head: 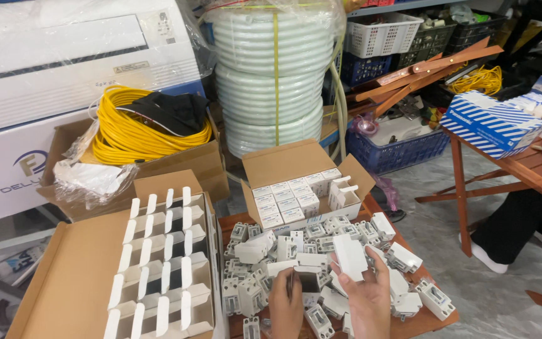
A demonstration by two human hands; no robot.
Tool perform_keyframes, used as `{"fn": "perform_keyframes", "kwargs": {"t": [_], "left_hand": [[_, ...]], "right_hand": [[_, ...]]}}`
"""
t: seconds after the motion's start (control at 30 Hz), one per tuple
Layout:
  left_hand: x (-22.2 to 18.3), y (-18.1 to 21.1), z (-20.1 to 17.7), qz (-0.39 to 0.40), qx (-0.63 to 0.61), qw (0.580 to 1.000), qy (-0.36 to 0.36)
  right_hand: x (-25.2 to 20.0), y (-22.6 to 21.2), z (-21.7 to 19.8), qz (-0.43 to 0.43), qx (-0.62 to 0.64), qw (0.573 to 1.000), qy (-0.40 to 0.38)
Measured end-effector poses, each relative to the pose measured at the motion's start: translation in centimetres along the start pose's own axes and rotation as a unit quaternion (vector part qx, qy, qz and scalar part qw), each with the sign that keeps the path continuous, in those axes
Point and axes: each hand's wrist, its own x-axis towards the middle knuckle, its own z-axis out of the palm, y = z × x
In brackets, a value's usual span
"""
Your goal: The person handles white electrical components from boxes and a table, placing some into slots in an organized tray and picking others up to look at individual components.
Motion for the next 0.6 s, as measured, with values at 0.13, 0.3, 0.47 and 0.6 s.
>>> {"fn": "perform_keyframes", "kwargs": {"t": [0.13, 0.3, 0.47, 0.6], "left_hand": [[-2.4, 2.6, -2.7, -0.140, 0.044, 0.989, 0.031], [-5.4, -5.3, -1.8, 0.014, 0.148, 0.969, 0.198], [-5.8, -7.2, -0.4, -0.127, 0.065, 0.981, 0.130], [-6.6, -9.2, -0.6, -0.102, 0.074, 0.987, 0.097]], "right_hand": [[0.2, 0.1, -0.6, -0.013, -0.043, 0.999, -0.010], [3.5, 4.4, -4.0, -0.021, -0.050, 0.998, -0.021], [4.6, 6.2, -4.6, 0.029, 0.013, 0.998, -0.047], [3.4, 3.2, -3.6, 0.077, 0.055, 0.993, -0.072]]}}
